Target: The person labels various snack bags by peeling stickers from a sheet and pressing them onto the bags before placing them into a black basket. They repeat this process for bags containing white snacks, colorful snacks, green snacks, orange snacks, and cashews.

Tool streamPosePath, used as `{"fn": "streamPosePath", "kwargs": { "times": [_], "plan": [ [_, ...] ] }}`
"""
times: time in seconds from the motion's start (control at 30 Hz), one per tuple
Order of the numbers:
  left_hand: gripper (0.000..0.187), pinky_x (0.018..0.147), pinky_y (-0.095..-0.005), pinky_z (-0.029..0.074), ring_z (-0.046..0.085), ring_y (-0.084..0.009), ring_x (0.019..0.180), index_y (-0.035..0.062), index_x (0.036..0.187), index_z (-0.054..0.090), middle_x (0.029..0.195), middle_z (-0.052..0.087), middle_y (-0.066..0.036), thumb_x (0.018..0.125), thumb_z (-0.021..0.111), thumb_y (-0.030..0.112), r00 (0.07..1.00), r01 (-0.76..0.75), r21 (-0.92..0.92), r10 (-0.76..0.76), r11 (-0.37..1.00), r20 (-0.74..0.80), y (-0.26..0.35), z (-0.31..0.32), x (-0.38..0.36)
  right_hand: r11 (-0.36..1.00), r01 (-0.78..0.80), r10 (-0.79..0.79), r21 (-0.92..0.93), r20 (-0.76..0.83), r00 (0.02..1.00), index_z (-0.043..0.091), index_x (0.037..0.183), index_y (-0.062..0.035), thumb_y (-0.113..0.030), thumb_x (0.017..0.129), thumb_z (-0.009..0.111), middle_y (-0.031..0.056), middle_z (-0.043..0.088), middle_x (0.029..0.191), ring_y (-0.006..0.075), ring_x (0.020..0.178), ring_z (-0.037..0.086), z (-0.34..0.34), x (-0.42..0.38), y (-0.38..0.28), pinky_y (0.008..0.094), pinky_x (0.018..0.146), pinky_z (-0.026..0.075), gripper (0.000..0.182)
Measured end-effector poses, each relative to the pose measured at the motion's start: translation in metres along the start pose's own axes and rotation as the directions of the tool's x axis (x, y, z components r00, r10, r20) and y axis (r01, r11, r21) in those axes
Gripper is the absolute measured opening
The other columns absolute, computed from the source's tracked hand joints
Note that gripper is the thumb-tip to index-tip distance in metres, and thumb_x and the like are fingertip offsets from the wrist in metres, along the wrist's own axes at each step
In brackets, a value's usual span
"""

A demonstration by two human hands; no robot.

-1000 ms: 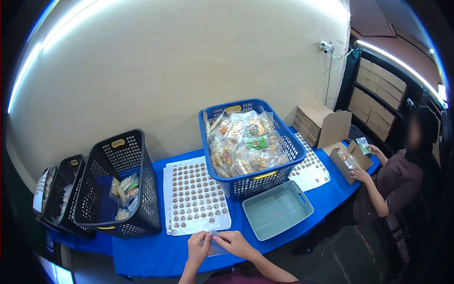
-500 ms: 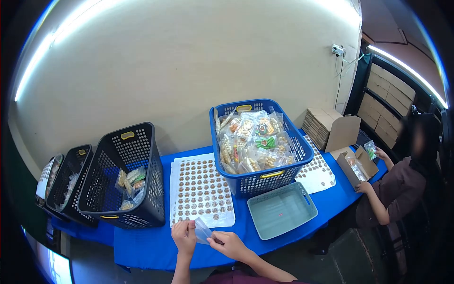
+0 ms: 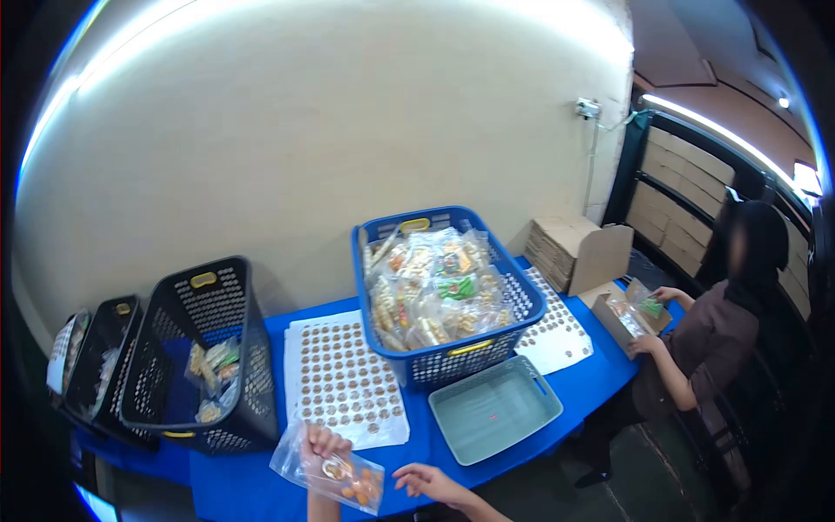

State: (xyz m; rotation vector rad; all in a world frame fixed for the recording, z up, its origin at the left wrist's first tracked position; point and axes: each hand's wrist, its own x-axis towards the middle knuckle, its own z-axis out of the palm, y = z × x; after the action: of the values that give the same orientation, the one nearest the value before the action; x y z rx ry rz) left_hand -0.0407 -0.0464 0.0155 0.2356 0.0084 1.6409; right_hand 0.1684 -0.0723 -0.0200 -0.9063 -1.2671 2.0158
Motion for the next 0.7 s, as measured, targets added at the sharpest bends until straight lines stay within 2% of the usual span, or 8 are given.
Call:
{"fn": "streamPosePath", "kwargs": {
  "times": [0.07, 0.17, 0.2, 0.3, 0.33, 0.43, 0.57, 0.7],
  "plan": [
    [0.034, 0.068, -0.0294, 0.037, 0.036, -0.0080, 0.051, 0.0114, 0.070, 0.044, 0.054, 0.033, 0.003, 0.092, 0.034, 0.035, 0.981, 0.193, -0.229, -0.192, 0.954, 0.025, -0.031, -0.007, 0.001, 0.988, -0.053, 0.015, 0.148, 0.248, 0.969, 0.055, 0.092, -0.0034, -0.027, 0.088, 0.050, -0.0005, 0.055, 0.077, 0.0048, 0.066, 0.047, -0.006, 0.002, 0.014, 0.0186, 0.059, 0.038, 0.025],
    [0.036, 0.073, -0.0341, 0.040, 0.045, -0.0119, 0.062, 0.0113, 0.079, 0.050, 0.065, 0.043, 0.000, 0.090, 0.035, 0.043, 0.954, 0.231, -0.111, -0.247, 0.967, -0.167, -0.058, -0.018, 0.003, 0.981, -0.059, 0.026, 0.187, 0.176, 0.984, 0.058, 0.087, -0.0041, -0.029, 0.088, 0.050, -0.0018, 0.051, 0.069, 0.0051, 0.061, 0.045, -0.012, -0.005, 0.014, 0.0189, 0.055, 0.035, 0.026],
    [0.045, 0.083, -0.0396, 0.040, 0.053, -0.0188, 0.082, 0.0094, 0.098, 0.053, 0.090, 0.054, -0.005, 0.087, 0.036, 0.050, 0.937, 0.282, 0.000, -0.275, 0.960, -0.216, -0.056, -0.011, 0.010, 0.987, -0.011, 0.002, 0.163, 0.051, 0.999, 0.058, 0.083, -0.0054, -0.030, 0.088, 0.050, -0.0021, 0.051, 0.068, 0.0046, 0.061, 0.045, -0.012, -0.010, 0.007, 0.0180, 0.055, 0.035, 0.026],
    [0.059, 0.089, -0.0463, 0.037, 0.052, -0.0245, 0.099, 0.0040, 0.110, 0.048, 0.099, 0.057, -0.010, 0.085, 0.033, 0.055, 0.908, 0.351, 0.279, -0.253, 0.894, -0.333, -0.066, 0.017, 0.000, 0.929, 0.141, -0.068, 0.342, -0.217, 0.974, 0.059, 0.083, -0.0044, -0.026, 0.087, 0.053, -0.0011, 0.054, 0.071, 0.0055, 0.061, 0.046, -0.032, -0.018, 0.011, 0.0173, 0.058, 0.036, 0.023],
    [0.056, 0.089, -0.0445, 0.040, 0.054, -0.0272, 0.096, -0.0027, 0.117, 0.042, 0.104, 0.056, -0.015, 0.088, 0.037, 0.045, 0.893, 0.372, 0.195, -0.293, 0.907, -0.341, -0.066, 0.015, -0.005, 0.906, 0.179, -0.069, 0.383, -0.284, 0.956, 0.059, 0.082, -0.0062, -0.029, 0.085, 0.054, -0.0018, 0.055, 0.071, 0.0041, 0.063, 0.048, -0.038, -0.017, 0.013, 0.0169, 0.056, 0.036, 0.024],
    [0.041, 0.083, -0.0373, 0.046, 0.057, -0.0237, 0.091, -0.0046, 0.115, 0.044, 0.104, 0.056, -0.015, 0.090, 0.042, 0.029, 0.933, 0.353, 0.769, -0.257, 0.533, -0.250, -0.081, -0.027, -0.017, 0.991, 0.127, -0.109, 0.044, -0.292, 0.950, 0.059, 0.080, -0.0072, -0.028, 0.084, 0.056, -0.0022, 0.055, 0.070, 0.0041, 0.064, 0.048, -0.037, -0.018, 0.007, 0.0178, 0.057, 0.037, 0.022],
    [0.028, 0.082, -0.0263, 0.044, 0.055, -0.0166, 0.094, -0.0060, 0.109, 0.048, 0.103, 0.056, -0.012, 0.091, 0.042, 0.014, 0.952, 0.304, 0.769, -0.167, 0.563, -0.255, -0.073, -0.034, -0.009, 0.996, 0.087, -0.088, -0.010, -0.173, 0.981, 0.060, 0.086, -0.0038, -0.024, 0.084, 0.057, 0.0008, 0.058, 0.073, 0.0070, 0.068, 0.053, -0.028, -0.014, 0.002, 0.0203, 0.063, 0.041, 0.021],
    [0.031, 0.085, -0.0310, 0.044, 0.054, -0.0211, 0.099, -0.0035, 0.114, 0.045, 0.108, 0.055, -0.015, 0.092, 0.041, 0.017, 0.941, 0.339, 0.777, -0.173, 0.530, -0.293, -0.055, -0.007, -0.008, 0.981, 0.120, -0.144, -0.150, -0.157, 0.977, 0.061, 0.087, 0.0011, -0.019, 0.085, 0.055, 0.0024, 0.059, 0.074, 0.0076, 0.068, 0.054, -0.040, -0.012, -0.020, 0.0207, 0.065, 0.043, 0.021]
  ]
}}
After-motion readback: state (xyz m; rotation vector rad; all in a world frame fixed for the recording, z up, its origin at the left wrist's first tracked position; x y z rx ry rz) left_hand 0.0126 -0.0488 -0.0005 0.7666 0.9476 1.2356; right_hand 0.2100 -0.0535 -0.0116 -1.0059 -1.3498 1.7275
